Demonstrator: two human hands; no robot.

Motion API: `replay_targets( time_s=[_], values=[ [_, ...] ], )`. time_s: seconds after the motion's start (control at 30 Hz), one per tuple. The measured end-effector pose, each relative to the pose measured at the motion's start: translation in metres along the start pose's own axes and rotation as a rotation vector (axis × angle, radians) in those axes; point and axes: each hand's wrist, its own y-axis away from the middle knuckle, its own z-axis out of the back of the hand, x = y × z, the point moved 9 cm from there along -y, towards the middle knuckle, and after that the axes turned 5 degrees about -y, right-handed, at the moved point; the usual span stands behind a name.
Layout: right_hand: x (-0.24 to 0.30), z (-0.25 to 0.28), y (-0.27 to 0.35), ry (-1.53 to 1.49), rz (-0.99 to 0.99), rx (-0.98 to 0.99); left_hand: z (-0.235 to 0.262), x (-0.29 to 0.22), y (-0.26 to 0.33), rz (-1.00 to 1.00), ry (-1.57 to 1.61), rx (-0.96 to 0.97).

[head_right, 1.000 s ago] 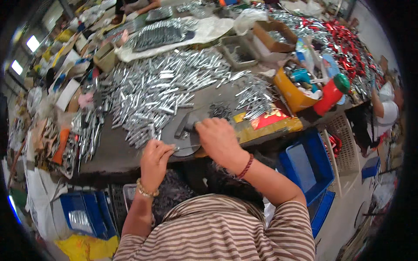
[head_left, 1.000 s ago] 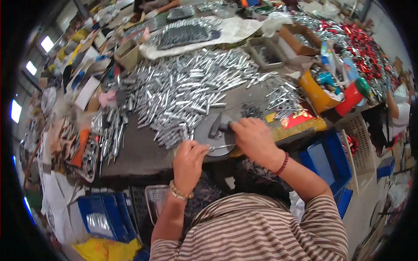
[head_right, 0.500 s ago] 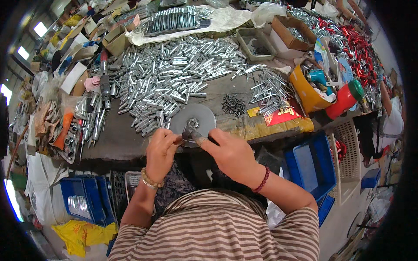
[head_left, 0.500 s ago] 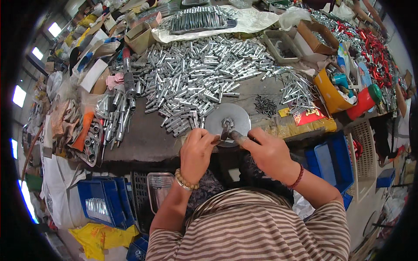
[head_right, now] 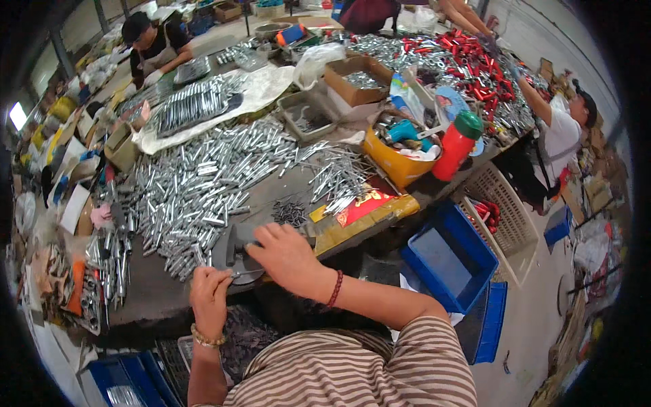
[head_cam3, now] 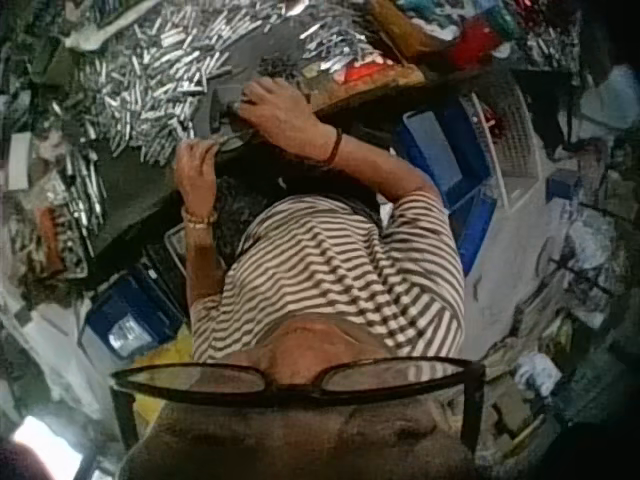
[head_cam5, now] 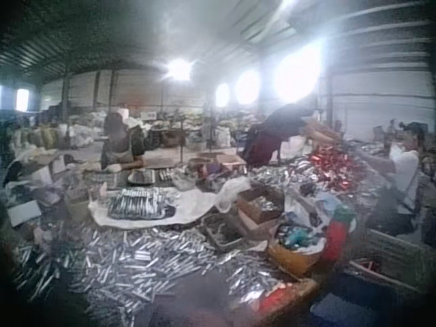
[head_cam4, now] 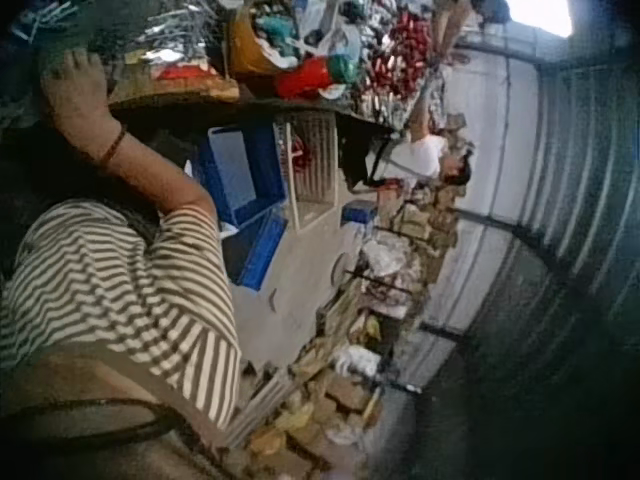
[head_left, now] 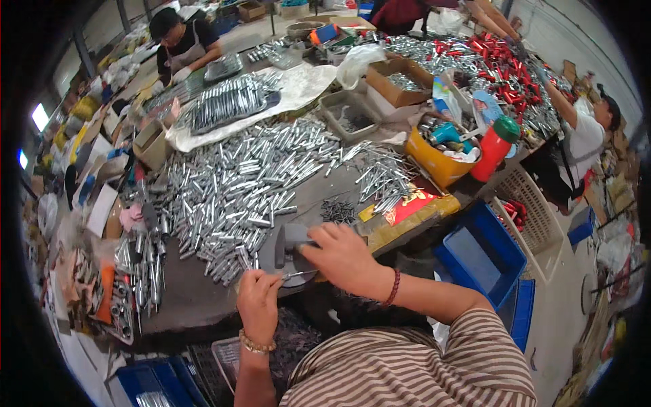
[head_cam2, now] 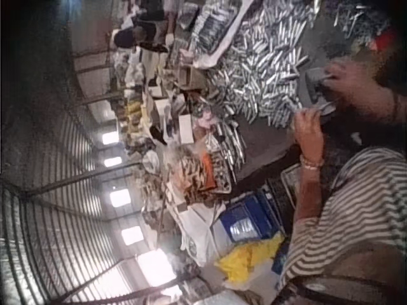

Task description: The person assembles metal fasteners by inserting small pins into metal components, securing them using a hammer on a metal plate, and placing the finished pieces into a metal tray.

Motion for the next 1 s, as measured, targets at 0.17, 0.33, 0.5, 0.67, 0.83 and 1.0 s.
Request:
replay_targets(
  time_s=[0.17,0.33,0.5,0.67,0.83,1.0],
  values=[
    [0.012,-0.009,0.02,-0.028,-0.072,0.141,-0.004,0.003,-0.004,0.052,0.033,0.013],
    [0.009,-0.008,0.029,-0.153,-0.165,0.162,-0.003,0.005,-0.004,0.011,0.057,0.006],
    [0.012,-0.034,0.039,-0.428,-0.344,0.472,0.003,0.013,0.015,0.179,0.168,-0.092],
    [0.004,-0.039,0.051,-0.701,-0.518,0.432,-0.014,0.021,0.043,0.538,0.415,-0.071],
    [0.013,-0.034,0.057,-0.83,-0.648,0.447,-0.037,0.019,0.047,0.663,0.736,-0.012],
    [0.028,-0.045,0.061,-0.824,-0.646,0.47,-0.039,0.025,0.055,0.748,0.887,-0.053]
  ],
)
